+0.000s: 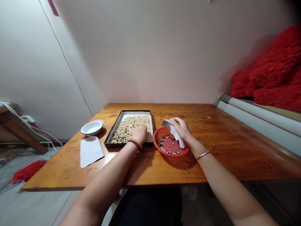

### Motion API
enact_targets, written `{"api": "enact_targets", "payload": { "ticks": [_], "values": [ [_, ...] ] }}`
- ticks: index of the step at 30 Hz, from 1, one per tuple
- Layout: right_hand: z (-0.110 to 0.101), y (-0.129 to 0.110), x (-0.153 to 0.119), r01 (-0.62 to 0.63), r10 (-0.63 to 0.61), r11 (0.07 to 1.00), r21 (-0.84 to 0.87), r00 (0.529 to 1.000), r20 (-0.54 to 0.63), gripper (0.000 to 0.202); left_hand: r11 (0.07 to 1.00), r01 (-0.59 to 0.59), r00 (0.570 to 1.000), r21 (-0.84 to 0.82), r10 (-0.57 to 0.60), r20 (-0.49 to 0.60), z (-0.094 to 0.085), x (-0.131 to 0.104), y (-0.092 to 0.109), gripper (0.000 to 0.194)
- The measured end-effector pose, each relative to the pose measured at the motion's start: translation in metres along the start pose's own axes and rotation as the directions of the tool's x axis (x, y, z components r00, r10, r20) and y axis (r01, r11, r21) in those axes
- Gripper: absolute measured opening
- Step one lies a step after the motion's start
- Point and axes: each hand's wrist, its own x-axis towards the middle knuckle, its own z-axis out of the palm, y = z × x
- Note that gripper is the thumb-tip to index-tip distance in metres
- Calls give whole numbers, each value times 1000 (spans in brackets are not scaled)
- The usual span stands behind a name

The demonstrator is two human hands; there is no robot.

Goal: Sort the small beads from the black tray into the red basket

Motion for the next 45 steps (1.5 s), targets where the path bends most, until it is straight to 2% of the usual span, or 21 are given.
{"api": "enact_targets", "payload": {
  "ticks": [3, 6, 9, 16, 18, 20, 21, 23, 25, 27, 29, 34, 36, 40, 42, 45],
  "values": [
    [0, -1, 0, -22, 21, 1000, -7, 997, -74, 49, 1000, 15, 1000, 10, -15, 4, -2, 0, 1, 21],
    [0, -2, -1, 34, -38, 998, -46, 995, -91, 42, 1000, 21, 1000, 16, -21, 2, -3, 0, 2, 23],
    [-1, -2, 0, 57, -65, 995, -87, 994, -92, 37, 1000, 24, 1000, 19, -24, 1, -5, -1, 4, 22],
    [-2, -4, -1, 7, -14, 992, -123, 998, -57, 39, 1000, 24, 1000, 17, -23, -9, -5, -2, 2, 20],
    [-1, -5, -2, 2, -9, 993, -117, 998, -58, 39, 1000, -12, 996, -19, 10, -85, -5, -1, 3, 19],
    [0, -4, -1, -1, -5, 995, -98, 998, -60, 40, 989, -96, 959, -111, 63, -276, -6, -2, 8, 18],
    [0, -4, -1, 3, -8, 996, -87, 998, -63, 40, 973, -162, 914, -162, 87, -395, -6, -4, 12, 18],
    [0, -3, 0, 17, -22, 998, -64, 997, -75, 39, 919, -332, 794, -212, 151, -589, -5, -8, 21, 18],
    [1, -5, 1, 37, -39, 999, -37, 996, -78, 39, 844, -503, 689, -186, 261, -676, -2, -14, 30, 20],
    [1, -8, 0, 30, -28, 999, 24, 998, -48, 39, 783, -604, 631, -146, 359, -687, 2, -18, 36, 21],
    [2, -13, -2, -11, 9, 994, 113, 1000, 19, 41, 784, -606, 631, -134, 371, -681, 5, -21, 39, 20],
    [2, -21, -5, -86, 57, 964, 252, 991, 121, 49, 879, -449, 685, -161, 223, -694, 7, -19, 38, 20],
    [2, -21, -5, -110, 74, 956, 273, 988, 138, 50, 873, -458, 666, -167, 213, -715, 7, -18, 37, 23],
    [3, -20, -4, -90, 49, 959, 267, 987, 156, 48, 790, -603, 583, -112, 340, -738, 6, -20, 37, 21],
    [4, -19, -4, -53, 7, 964, 261, 984, 176, 47, 778, -620, 571, -100, 359, -738, 6, -21, 37, 23],
    [5, -20, -4, -3, -51, 969, 246, 976, 213, 46, 776, -619, 575, -122, 342, -743, 7, -22, 36, 23]
  ]
}}
